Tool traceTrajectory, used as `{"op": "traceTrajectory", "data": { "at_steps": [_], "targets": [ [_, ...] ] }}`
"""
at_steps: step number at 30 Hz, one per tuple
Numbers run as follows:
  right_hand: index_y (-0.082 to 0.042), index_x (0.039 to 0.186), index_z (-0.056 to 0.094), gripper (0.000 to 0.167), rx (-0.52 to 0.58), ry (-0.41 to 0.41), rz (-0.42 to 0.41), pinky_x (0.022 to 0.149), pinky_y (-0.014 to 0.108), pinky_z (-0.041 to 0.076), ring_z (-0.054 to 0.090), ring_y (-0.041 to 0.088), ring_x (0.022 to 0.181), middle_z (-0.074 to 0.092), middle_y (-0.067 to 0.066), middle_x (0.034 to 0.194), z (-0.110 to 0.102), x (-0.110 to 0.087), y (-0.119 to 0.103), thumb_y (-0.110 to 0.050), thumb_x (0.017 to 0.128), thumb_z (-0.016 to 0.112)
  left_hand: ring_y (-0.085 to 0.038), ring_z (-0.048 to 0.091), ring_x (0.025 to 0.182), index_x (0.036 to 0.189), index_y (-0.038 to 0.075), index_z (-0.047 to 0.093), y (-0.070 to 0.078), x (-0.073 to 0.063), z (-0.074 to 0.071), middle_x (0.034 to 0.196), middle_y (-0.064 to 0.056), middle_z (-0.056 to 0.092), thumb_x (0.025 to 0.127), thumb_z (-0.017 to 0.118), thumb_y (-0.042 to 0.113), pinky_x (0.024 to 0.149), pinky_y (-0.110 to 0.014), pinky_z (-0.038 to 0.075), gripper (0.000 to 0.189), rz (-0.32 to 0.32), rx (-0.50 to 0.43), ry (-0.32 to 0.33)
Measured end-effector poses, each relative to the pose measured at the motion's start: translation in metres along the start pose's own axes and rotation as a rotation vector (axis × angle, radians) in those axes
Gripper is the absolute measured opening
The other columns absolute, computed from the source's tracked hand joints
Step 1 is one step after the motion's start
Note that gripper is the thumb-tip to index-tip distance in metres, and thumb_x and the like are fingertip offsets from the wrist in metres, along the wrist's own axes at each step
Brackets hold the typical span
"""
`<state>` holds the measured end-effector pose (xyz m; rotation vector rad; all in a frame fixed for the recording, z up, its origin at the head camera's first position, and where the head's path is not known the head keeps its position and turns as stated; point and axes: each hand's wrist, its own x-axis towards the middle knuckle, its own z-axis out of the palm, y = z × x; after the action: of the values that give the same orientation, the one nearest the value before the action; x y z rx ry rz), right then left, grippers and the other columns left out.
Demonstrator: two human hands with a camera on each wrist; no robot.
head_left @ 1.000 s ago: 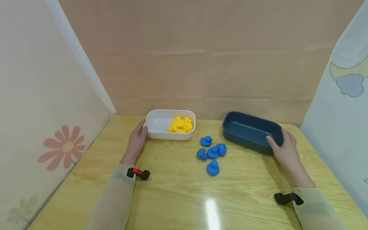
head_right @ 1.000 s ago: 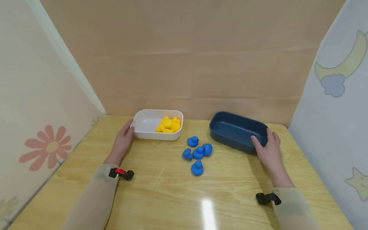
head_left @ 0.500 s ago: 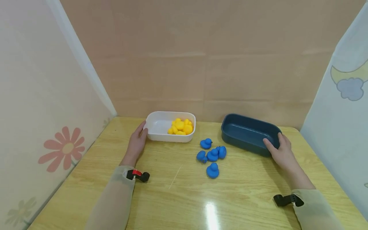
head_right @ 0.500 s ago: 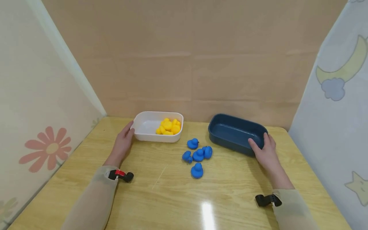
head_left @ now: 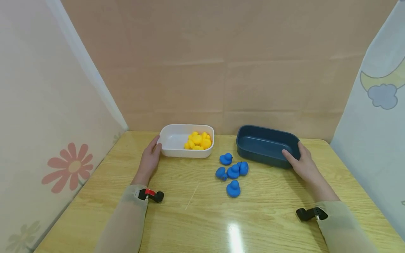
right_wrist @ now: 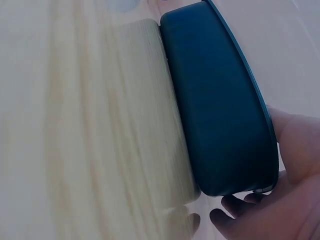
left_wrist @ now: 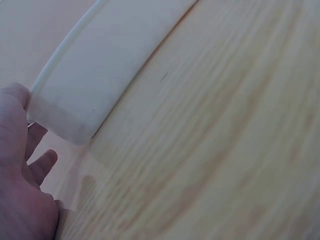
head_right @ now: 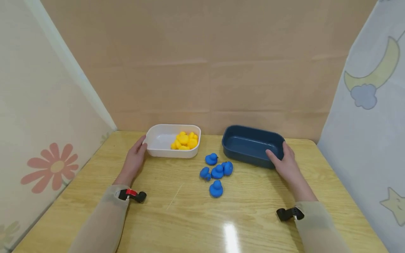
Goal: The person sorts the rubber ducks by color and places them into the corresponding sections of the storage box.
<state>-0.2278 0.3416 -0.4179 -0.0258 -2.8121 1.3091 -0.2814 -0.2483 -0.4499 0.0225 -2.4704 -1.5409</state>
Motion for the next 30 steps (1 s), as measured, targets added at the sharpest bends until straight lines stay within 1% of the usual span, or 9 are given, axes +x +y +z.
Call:
{"op": "traceTrajectory", "data": {
  "at_steps": [4, 8, 12, 16, 19, 24, 27, 28, 30],
  "targets": [
    [0.000, 0.170, -0.020, 0.107, 0.011, -0.027, 0.021, 0.125, 0.080, 0.003, -0.011, 0.062, 0.160, -0.018, 0.038, 0.175, 0.005, 0.007, -0.004, -0.061, 0.114, 0.048, -0.031, 0.026, 0.166, 0.174, 0.024, 0.038, -0.002, -0.001, 0.000, 0.177, -0.006, 0.037, 0.118, 0.047, 0.046, 0.135, -0.053, 0.020, 0.061, -0.006, -0.009, 0.000],
    [-0.003, 0.171, -0.019, 0.108, 0.016, -0.047, 0.014, 0.124, 0.081, 0.005, -0.010, 0.061, 0.161, -0.017, 0.035, 0.176, 0.011, 0.015, -0.009, -0.063, 0.113, 0.050, -0.029, 0.025, 0.166, 0.175, 0.024, 0.037, -0.003, -0.001, 0.000, 0.177, -0.005, 0.037, 0.118, 0.047, 0.043, 0.135, -0.052, 0.020, 0.060, -0.018, -0.016, -0.006],
    [-0.005, 0.173, -0.018, 0.109, 0.047, -0.055, 0.008, 0.124, 0.081, 0.005, -0.011, 0.060, 0.162, -0.017, 0.033, 0.177, 0.015, 0.020, -0.012, -0.064, 0.112, 0.051, -0.029, 0.025, 0.166, 0.175, 0.024, 0.036, -0.002, 0.000, 0.000, 0.177, -0.005, 0.037, 0.119, 0.047, 0.042, 0.135, -0.052, 0.021, 0.060, -0.012, -0.017, -0.007],
    [-0.007, 0.173, -0.018, 0.108, 0.072, -0.053, 0.012, 0.124, 0.081, 0.004, -0.011, 0.059, 0.162, -0.017, 0.031, 0.178, 0.017, 0.022, -0.012, -0.062, 0.112, 0.052, -0.028, 0.026, 0.166, 0.175, 0.022, 0.037, 0.000, 0.000, 0.000, 0.177, -0.006, 0.037, 0.119, 0.047, 0.041, 0.135, -0.051, 0.021, 0.060, 0.001, -0.024, -0.009],
    [-0.011, 0.173, -0.019, 0.106, 0.090, -0.060, 0.026, 0.124, 0.082, 0.004, -0.012, 0.058, 0.162, -0.018, 0.028, 0.179, 0.016, 0.023, -0.011, -0.061, 0.113, 0.052, -0.028, 0.025, 0.166, 0.175, 0.022, 0.036, 0.001, 0.000, 0.000, 0.177, -0.006, 0.037, 0.119, 0.046, 0.042, 0.135, -0.051, 0.020, 0.060, 0.001, -0.022, -0.010],
    [-0.018, 0.173, -0.022, 0.107, 0.144, -0.097, 0.033, 0.124, 0.082, 0.003, -0.016, 0.056, 0.162, -0.023, 0.023, 0.179, 0.015, 0.022, -0.007, -0.058, 0.112, 0.057, -0.031, 0.019, 0.168, 0.176, 0.020, 0.031, 0.003, -0.001, 0.000, 0.180, -0.008, 0.030, 0.118, 0.045, 0.047, 0.135, -0.056, 0.015, 0.065, -0.001, 0.005, 0.011],
    [-0.021, 0.173, -0.023, 0.111, 0.184, -0.117, 0.022, 0.124, 0.082, 0.002, -0.020, 0.053, 0.163, -0.026, 0.019, 0.179, 0.015, 0.021, -0.004, -0.055, 0.111, 0.062, -0.034, 0.017, 0.168, 0.176, 0.017, 0.031, 0.007, -0.003, 0.002, 0.180, -0.010, 0.029, 0.118, 0.046, 0.048, 0.135, -0.057, 0.014, 0.068, 0.034, 0.044, 0.050],
    [-0.023, 0.173, -0.023, 0.112, 0.199, -0.122, 0.021, 0.124, 0.082, 0.001, -0.021, 0.052, 0.163, -0.026, 0.017, 0.180, 0.015, 0.020, -0.004, -0.055, 0.110, 0.063, -0.035, 0.018, 0.168, 0.176, 0.015, 0.031, 0.010, -0.003, 0.003, 0.180, -0.012, 0.029, 0.118, 0.047, 0.047, 0.135, -0.056, 0.015, 0.068, 0.054, 0.053, 0.064],
    [-0.026, 0.173, -0.023, 0.113, 0.213, -0.125, 0.020, 0.124, 0.082, 0.001, -0.022, 0.050, 0.163, -0.027, 0.014, 0.180, 0.017, 0.020, -0.002, -0.056, 0.109, 0.065, -0.037, 0.021, 0.167, 0.174, 0.010, 0.035, 0.018, -0.004, 0.007, 0.178, -0.015, 0.032, 0.118, 0.049, 0.042, 0.135, -0.056, 0.017, 0.066, 0.117, 0.069, 0.088]
  ]
}}
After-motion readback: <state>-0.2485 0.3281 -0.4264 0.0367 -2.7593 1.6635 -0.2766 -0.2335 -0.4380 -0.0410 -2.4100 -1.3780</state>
